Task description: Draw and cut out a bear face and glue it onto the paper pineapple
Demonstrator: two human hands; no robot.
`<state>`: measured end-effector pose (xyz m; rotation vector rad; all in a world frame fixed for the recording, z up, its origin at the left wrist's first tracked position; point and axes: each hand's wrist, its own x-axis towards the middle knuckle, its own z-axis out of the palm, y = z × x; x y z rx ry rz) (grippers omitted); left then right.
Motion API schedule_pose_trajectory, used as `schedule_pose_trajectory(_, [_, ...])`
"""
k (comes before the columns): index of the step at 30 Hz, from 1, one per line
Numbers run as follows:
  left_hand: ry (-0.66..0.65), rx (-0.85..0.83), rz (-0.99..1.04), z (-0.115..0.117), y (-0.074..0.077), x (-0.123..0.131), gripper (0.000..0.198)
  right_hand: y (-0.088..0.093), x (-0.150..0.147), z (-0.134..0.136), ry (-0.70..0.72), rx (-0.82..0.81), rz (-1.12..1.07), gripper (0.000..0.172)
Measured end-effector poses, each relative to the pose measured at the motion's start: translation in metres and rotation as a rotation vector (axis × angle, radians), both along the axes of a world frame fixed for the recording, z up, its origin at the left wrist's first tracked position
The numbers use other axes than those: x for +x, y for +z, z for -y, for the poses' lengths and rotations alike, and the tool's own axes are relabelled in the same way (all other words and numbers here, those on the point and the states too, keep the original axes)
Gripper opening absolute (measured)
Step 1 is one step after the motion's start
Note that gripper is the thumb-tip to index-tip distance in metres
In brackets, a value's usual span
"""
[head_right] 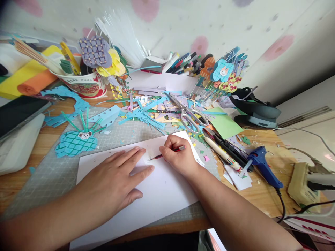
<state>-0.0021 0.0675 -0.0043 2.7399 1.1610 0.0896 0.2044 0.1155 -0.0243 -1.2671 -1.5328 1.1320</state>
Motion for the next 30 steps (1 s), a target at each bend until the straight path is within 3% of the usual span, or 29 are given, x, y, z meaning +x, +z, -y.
schedule_pose_trajectory(30, [-0.001, 0.011, -0.013, 0.0018, -0.0008, -0.0011, 0.052, -0.0056, 0.0027, -0.0030, -0.019, 0.024, -0.054, 0.027])
